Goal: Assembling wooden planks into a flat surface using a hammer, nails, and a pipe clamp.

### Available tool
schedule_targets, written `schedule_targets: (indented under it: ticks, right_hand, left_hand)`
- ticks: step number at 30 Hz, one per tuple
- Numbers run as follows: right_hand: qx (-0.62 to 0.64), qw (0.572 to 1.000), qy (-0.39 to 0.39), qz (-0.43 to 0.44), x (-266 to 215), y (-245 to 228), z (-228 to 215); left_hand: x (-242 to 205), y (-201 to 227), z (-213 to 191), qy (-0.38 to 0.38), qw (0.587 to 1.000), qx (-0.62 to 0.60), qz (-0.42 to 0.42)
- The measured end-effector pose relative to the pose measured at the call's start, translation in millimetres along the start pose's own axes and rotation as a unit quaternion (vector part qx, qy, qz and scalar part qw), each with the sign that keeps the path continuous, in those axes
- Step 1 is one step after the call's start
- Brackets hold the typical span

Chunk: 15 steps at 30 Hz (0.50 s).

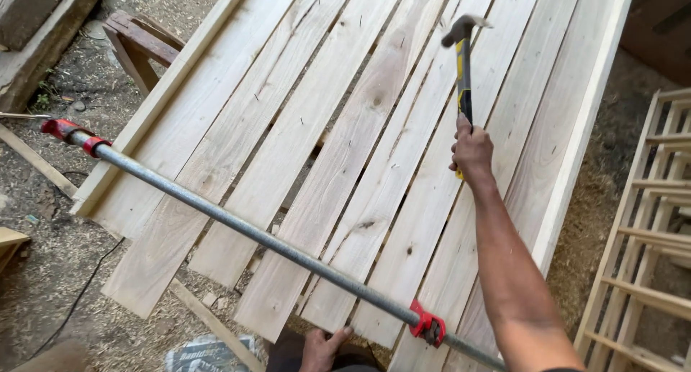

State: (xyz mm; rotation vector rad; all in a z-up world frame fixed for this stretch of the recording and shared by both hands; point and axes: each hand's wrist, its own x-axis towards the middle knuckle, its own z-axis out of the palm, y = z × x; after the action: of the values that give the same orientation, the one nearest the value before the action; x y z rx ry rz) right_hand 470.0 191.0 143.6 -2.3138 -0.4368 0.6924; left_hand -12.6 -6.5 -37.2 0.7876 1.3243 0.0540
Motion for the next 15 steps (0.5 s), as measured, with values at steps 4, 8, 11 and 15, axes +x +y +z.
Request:
schedule_targets:
  ticks: [4, 8, 11, 15]
  right_hand:
    - [0.103, 0.986, 0.055, -0.119, -5, -9, -7]
    - [0.266, 0.888, 0.162, -0.337, 20, 25, 7]
    - [0.153, 0.886, 0.227, -0.375, 54, 82, 42]
    - [-0.064, 0.997, 0.028, 0.011, 46, 49, 18]
  left_hand:
    - [2, 0, 4, -0.001, 0.998, -0.061, 0.0]
    - [-2, 12, 6, -0.022, 0.997, -0.076, 0.024]
    - [-4, 15, 2, -0.021, 0.995, -0.094, 0.033]
    - [-2, 8, -2, -0.021, 0.996, -0.083, 0.014]
